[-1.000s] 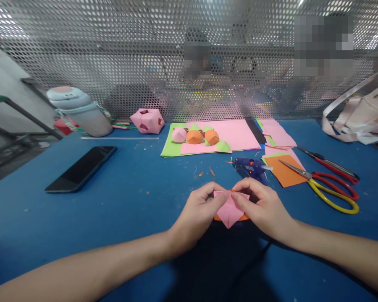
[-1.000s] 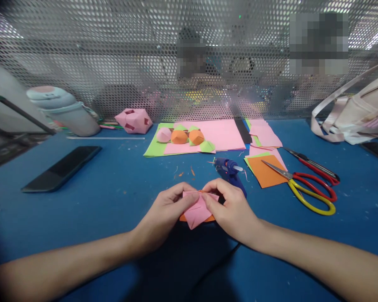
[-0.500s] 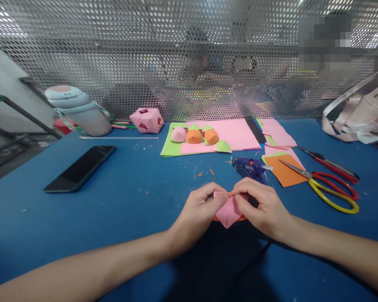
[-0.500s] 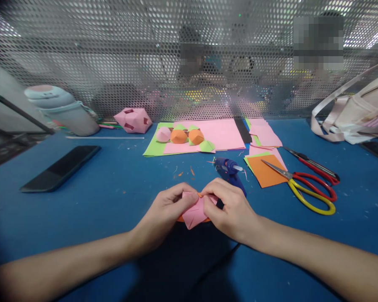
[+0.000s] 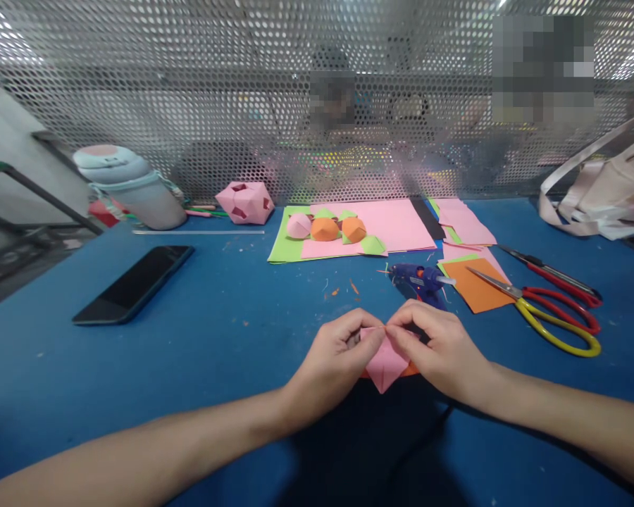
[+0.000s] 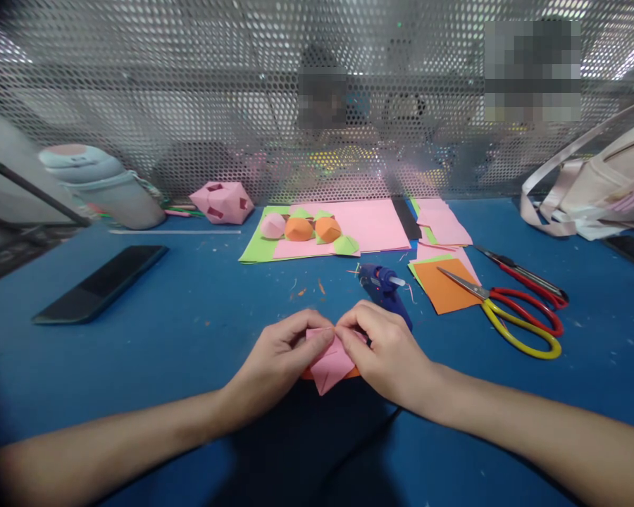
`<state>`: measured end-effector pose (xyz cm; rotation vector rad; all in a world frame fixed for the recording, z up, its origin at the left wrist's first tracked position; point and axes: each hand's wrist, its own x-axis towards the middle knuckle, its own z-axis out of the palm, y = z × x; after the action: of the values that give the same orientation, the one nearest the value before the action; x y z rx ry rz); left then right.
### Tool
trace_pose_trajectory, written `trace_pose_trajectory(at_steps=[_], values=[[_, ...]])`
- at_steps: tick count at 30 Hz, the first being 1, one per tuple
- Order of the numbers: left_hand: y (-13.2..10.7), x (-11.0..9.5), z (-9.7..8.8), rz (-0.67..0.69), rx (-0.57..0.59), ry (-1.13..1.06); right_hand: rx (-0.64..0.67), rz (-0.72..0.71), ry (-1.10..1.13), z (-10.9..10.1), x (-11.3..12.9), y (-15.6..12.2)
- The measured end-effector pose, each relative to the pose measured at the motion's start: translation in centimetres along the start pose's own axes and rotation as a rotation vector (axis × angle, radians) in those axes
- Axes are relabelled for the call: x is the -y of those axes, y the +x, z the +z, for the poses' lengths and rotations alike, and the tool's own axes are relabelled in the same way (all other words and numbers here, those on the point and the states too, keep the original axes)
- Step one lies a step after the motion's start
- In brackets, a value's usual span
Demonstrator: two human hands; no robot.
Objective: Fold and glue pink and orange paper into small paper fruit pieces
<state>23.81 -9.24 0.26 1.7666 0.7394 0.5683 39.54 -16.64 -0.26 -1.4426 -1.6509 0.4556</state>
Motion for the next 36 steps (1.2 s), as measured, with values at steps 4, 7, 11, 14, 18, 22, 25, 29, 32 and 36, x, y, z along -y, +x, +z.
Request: trace_pose_trajectory(at_steps=[4, 7, 11, 14, 18, 22, 25, 29, 32, 36], values=[[0.2, 0.2, -0.2, 0.009, 0.034, 0.017, 0.014, -0.025, 0.011, -0.1, -0.1, 0.0], [0.4, 0.4, -0.4, 0.047, 0.009, 0.057, 0.058, 0.045, 0.071, -0.3, 0.0, 0.0], [0.7, 0.6, -0.5, 0.066, -0.085, 0.090, 0.050, 0.120, 0.099, -0.3, 0.1, 0.0], [0.7, 0.7, -0.4, 0.053, -0.111, 0.075, 0.042, 0.154, 0.086, -0.2, -0.1, -0.1], [0.7, 1.0, -0.2, 0.021, -0.057, 0.076, 0.027, 0.049, 0.000, 0.1, -0.4, 0.0], [0.7, 1.5, -0.1, 0.037, 0.020, 0.076, 0.057, -0.151, -0.090, 0.2, -0.7, -0.2], [0.8, 1.6, -0.2, 0.042, 0.032, 0.048, 0.073, -0.191, -0.094, 0.1, -0.8, -0.4], [1.2, 1.3, -0.3, 0.027, -0.099, -0.095, 0.024, -0.055, -0.052, 0.0, -0.5, -0.4], [1.4, 0.9, -0.2, -0.035, -0.185, -0.194, 0.014, 0.084, -0.013, 0.1, -0.5, -0.2], [1.1, 0.5, 0.1, -0.100, -0.148, -0.264, -0.029, 0.131, 0.021, 0.3, -0.7, -0.1]])
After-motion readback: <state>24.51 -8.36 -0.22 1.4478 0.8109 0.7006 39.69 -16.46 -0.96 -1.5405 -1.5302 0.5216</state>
